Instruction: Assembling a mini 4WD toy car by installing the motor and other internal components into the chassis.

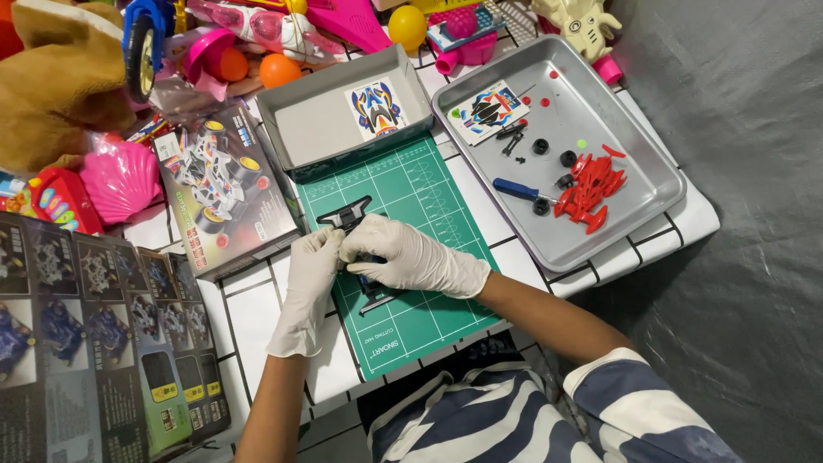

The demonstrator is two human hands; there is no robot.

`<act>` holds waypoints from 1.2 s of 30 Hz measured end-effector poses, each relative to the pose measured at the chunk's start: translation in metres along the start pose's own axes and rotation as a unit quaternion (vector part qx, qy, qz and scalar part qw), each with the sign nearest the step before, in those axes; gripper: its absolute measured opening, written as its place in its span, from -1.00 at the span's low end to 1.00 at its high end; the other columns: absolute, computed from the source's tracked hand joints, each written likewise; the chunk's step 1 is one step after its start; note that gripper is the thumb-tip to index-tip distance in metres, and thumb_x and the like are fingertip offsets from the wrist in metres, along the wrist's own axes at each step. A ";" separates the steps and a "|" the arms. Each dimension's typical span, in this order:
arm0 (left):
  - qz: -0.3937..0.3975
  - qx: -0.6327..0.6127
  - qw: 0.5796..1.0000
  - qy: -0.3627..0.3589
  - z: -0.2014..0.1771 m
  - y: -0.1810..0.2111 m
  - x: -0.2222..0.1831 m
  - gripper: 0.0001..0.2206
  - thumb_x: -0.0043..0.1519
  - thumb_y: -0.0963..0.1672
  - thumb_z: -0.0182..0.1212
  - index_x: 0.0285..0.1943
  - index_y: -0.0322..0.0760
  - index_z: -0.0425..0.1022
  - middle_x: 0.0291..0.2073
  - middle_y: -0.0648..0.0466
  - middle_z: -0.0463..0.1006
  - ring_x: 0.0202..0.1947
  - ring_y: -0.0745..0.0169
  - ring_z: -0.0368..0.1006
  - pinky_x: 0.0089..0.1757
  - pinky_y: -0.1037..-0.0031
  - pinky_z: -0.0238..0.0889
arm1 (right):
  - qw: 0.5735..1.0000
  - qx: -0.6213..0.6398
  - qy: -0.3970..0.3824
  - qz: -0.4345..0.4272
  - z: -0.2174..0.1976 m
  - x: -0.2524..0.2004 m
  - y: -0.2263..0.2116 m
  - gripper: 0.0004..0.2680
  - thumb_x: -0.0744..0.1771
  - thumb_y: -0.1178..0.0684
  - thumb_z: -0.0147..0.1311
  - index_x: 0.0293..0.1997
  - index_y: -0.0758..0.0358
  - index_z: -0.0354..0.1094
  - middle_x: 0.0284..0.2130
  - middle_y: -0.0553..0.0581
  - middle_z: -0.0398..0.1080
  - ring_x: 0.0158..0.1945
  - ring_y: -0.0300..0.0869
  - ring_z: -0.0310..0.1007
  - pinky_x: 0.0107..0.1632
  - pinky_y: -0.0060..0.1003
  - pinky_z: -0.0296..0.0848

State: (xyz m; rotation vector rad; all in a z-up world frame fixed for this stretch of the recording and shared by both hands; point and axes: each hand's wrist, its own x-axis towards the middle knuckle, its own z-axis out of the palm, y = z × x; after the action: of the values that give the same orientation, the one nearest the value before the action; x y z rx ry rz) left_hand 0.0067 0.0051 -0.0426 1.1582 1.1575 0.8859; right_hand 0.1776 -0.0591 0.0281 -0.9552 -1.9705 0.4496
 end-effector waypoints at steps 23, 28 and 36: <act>-0.017 -0.018 0.997 -0.077 0.001 0.051 -0.022 -0.65 0.22 -0.25 0.00 -0.55 -0.02 0.00 -0.67 0.27 0.10 -0.65 0.50 0.09 -0.48 0.67 -0.07 | 0.847 -0.111 0.142 0.500 -0.176 -0.072 0.069 -0.89 0.34 0.19 0.17 -0.11 0.10 0.38 -0.45 -0.02 0.47 -0.37 -0.35 0.47 -0.26 -0.42 0.41; 0.024 -0.034 0.994 -0.103 -0.004 0.038 -0.022 -0.70 0.19 -0.27 -0.04 -0.50 -0.04 -0.01 -0.61 0.25 0.10 -0.59 0.50 0.07 -0.45 0.66 -0.10 | 0.850 -0.151 0.074 0.499 -0.173 -0.053 0.040 -0.84 0.36 -0.08 0.31 -0.20 0.12 0.45 -0.35 -0.03 0.50 -0.27 -0.33 0.43 -0.18 -0.41 0.40; 0.181 0.006 0.981 -0.065 0.005 0.044 -0.038 -0.63 0.30 -0.24 0.01 -0.50 -0.04 -0.05 -0.58 0.33 -0.04 -0.54 0.51 -0.10 -0.41 0.59 -0.26 | 0.883 -0.196 0.042 0.424 -0.172 -0.049 0.021 -0.84 0.43 -0.11 0.17 -0.10 0.10 0.58 -0.21 -0.02 0.57 -0.10 -0.26 0.47 -0.05 -0.35 0.34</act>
State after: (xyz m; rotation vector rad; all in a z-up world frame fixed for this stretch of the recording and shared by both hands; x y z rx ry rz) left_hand 0.0052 -0.0231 0.0089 1.4421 0.8603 1.0592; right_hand 0.3458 -0.0920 0.0829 -2.0743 -1.4954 0.4700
